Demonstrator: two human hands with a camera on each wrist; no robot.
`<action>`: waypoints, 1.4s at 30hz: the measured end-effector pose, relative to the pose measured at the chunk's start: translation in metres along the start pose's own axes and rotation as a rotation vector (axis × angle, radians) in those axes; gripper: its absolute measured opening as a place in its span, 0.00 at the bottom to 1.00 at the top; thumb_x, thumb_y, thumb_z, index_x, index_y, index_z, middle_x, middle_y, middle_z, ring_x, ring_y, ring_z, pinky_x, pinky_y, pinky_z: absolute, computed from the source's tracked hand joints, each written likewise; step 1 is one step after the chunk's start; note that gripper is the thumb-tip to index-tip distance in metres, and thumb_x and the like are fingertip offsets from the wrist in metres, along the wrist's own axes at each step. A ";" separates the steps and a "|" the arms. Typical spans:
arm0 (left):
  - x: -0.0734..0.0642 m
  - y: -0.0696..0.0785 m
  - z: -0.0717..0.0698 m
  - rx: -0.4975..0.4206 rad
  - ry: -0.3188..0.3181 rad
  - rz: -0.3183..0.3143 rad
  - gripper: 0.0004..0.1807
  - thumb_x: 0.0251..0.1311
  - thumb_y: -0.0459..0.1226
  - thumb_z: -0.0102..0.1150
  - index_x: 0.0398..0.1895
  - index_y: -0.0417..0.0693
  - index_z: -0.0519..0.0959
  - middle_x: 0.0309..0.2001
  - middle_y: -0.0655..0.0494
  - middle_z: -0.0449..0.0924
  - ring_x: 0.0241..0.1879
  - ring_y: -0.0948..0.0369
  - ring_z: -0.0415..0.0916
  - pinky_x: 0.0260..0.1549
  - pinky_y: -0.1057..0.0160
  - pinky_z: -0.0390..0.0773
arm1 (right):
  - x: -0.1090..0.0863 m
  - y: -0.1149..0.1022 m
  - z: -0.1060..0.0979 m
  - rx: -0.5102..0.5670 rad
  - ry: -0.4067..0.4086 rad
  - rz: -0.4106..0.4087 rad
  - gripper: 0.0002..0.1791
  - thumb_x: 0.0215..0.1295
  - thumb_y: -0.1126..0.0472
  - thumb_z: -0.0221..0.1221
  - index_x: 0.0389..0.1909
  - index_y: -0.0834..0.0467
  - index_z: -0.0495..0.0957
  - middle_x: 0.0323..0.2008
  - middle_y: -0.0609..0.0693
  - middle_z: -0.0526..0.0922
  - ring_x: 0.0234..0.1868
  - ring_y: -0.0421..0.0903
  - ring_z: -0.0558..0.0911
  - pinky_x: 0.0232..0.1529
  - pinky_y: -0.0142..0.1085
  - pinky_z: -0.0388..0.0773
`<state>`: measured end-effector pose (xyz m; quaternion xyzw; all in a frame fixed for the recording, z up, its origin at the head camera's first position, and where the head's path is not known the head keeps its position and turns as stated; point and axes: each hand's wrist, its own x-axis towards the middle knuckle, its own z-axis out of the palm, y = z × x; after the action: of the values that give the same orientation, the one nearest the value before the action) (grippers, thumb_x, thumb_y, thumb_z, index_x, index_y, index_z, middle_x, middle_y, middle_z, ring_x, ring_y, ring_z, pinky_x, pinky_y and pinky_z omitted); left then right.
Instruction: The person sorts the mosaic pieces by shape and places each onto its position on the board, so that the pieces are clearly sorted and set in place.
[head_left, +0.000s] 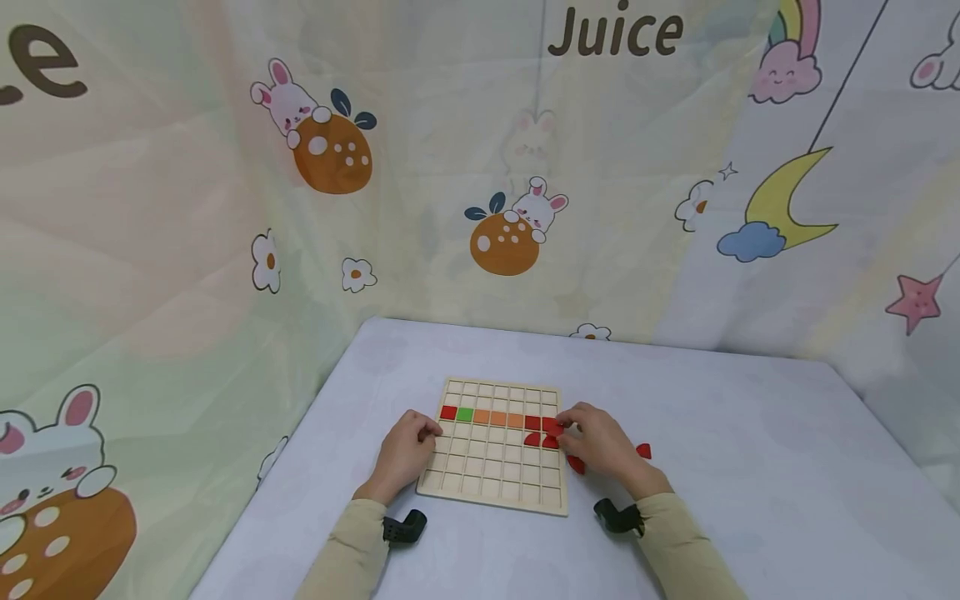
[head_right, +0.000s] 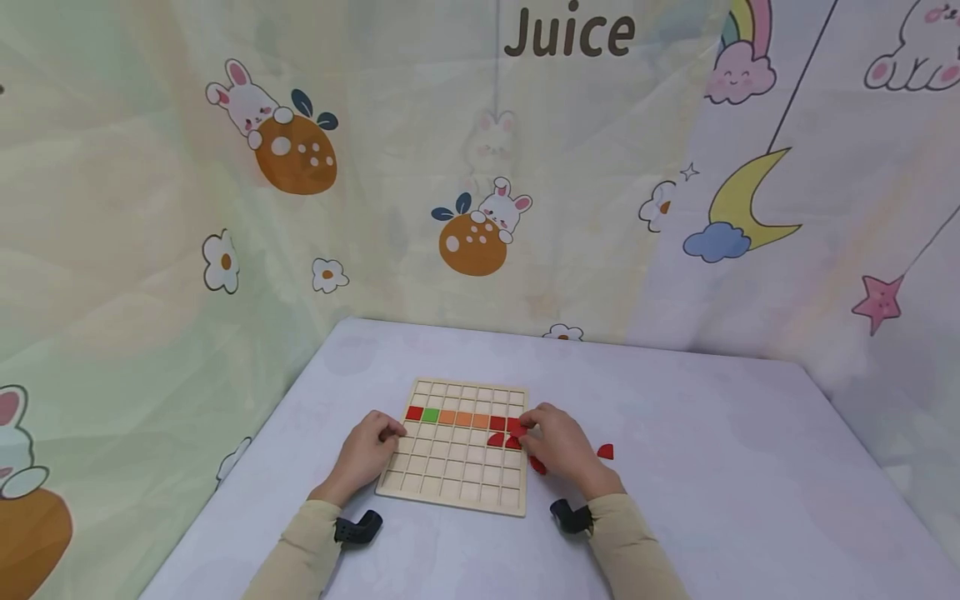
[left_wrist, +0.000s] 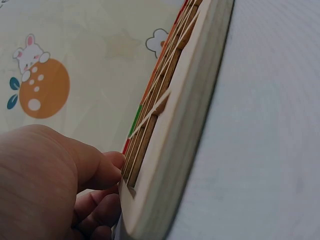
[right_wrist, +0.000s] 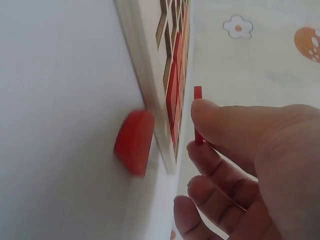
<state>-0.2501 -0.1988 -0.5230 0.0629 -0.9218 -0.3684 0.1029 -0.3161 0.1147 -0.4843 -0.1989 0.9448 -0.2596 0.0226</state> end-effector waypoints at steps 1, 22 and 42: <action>0.000 0.000 0.000 -0.001 -0.001 0.000 0.08 0.61 0.30 0.57 0.32 0.52 0.81 0.37 0.60 0.72 0.34 0.63 0.69 0.34 0.63 0.71 | 0.001 -0.002 0.001 -0.002 0.000 -0.009 0.15 0.57 0.60 0.69 0.47 0.53 0.83 0.40 0.44 0.79 0.41 0.45 0.76 0.43 0.41 0.78; -0.002 0.004 -0.001 0.003 0.009 0.021 0.08 0.60 0.29 0.57 0.32 0.52 0.81 0.36 0.59 0.72 0.33 0.63 0.69 0.34 0.63 0.71 | 0.012 -0.036 0.022 -0.037 -0.034 -0.208 0.10 0.61 0.59 0.66 0.42 0.53 0.84 0.39 0.42 0.78 0.38 0.40 0.76 0.43 0.38 0.77; -0.002 0.003 -0.002 0.000 0.008 0.040 0.08 0.60 0.29 0.57 0.32 0.51 0.82 0.36 0.59 0.72 0.33 0.63 0.69 0.34 0.63 0.71 | 0.016 -0.042 0.031 -0.051 -0.028 -0.195 0.11 0.58 0.61 0.68 0.42 0.54 0.84 0.37 0.43 0.78 0.35 0.39 0.75 0.41 0.38 0.76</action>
<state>-0.2476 -0.1978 -0.5201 0.0459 -0.9225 -0.3658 0.1141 -0.3114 0.0602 -0.4892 -0.2942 0.9268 -0.2335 0.0051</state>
